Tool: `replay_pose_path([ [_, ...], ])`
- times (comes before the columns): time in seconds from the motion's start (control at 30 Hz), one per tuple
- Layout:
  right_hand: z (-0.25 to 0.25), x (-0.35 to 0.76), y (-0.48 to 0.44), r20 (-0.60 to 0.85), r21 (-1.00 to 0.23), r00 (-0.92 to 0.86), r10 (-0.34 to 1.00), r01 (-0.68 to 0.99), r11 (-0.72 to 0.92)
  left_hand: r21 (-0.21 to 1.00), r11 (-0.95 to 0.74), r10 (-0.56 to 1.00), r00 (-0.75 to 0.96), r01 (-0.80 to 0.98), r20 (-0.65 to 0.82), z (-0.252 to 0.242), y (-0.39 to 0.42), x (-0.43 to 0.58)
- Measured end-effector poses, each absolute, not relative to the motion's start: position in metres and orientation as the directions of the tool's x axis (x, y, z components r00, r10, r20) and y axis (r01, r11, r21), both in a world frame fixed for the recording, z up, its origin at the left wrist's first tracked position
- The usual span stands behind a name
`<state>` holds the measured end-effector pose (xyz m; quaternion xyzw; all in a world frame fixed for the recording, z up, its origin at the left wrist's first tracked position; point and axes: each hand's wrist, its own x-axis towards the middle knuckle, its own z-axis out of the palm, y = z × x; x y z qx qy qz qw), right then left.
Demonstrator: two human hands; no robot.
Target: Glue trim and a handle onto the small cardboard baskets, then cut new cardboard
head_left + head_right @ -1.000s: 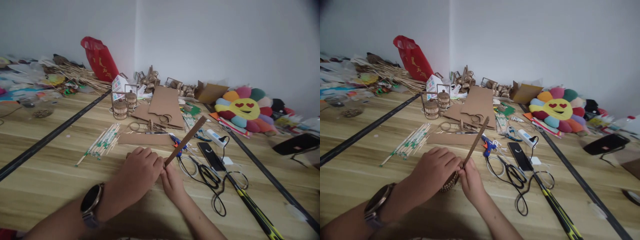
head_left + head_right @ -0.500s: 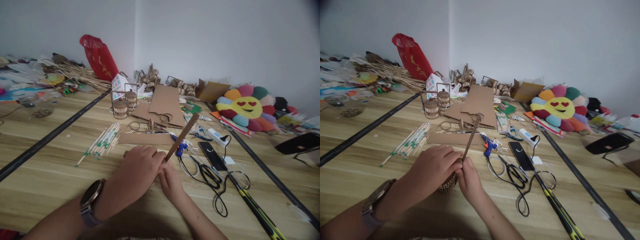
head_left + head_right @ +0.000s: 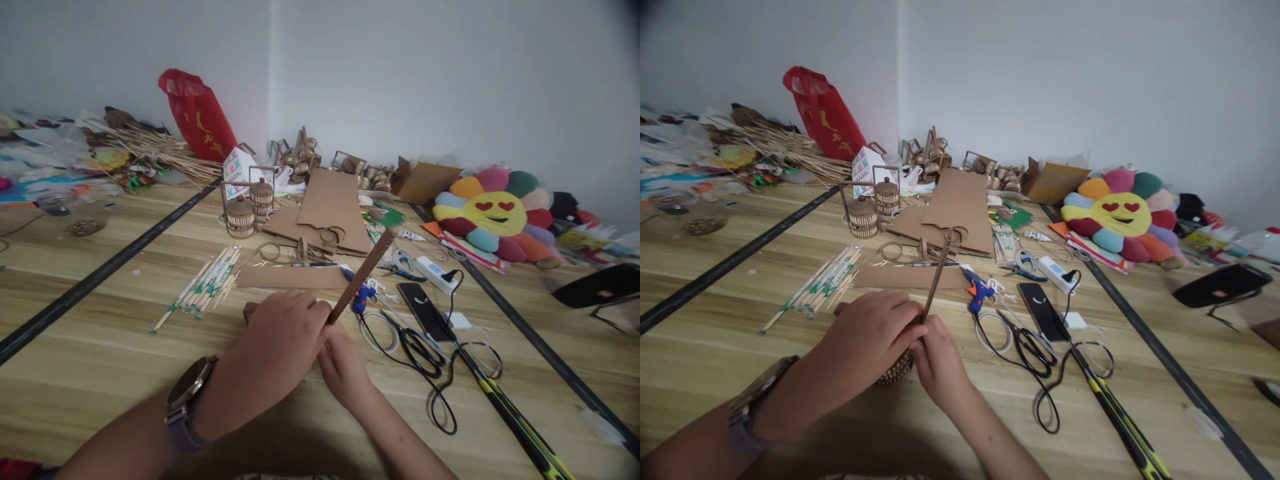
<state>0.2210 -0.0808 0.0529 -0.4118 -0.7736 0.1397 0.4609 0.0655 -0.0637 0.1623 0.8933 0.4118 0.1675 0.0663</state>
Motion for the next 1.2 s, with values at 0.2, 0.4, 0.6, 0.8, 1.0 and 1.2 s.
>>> replay_pose_path([
  [0.2,0.074,0.228,-0.083,0.527,-0.725,-0.136,0.839,0.443,0.528,0.250,-0.667,0.744,0.608,0.702,0.278,0.158,-0.064,0.065],
  [0.4,0.081,0.228,-0.083,0.569,-0.711,-0.110,0.815,0.432,0.555,0.250,-0.671,0.741,0.617,0.698,0.267,0.154,-0.064,0.068],
  [0.6,0.079,0.230,-0.085,0.580,-0.671,-0.122,0.805,0.488,0.558,0.311,-0.768,0.636,0.612,0.560,0.470,0.168,-0.060,0.048],
  [0.8,0.084,0.231,-0.086,0.585,-0.641,-0.129,0.800,0.532,0.554,0.503,-0.614,0.769,0.315,0.608,0.556,0.158,-0.054,-0.005],
  [1.0,0.083,0.232,-0.089,0.587,-0.624,-0.114,0.801,0.567,0.538,0.764,-0.424,0.902,0.299,0.487,0.311,0.095,-0.062,-0.036],
  [1.2,0.083,0.231,-0.089,0.585,-0.619,-0.120,0.802,0.572,0.538,0.792,-0.333,0.902,0.417,0.512,0.110,0.028,-0.071,-0.028],
])
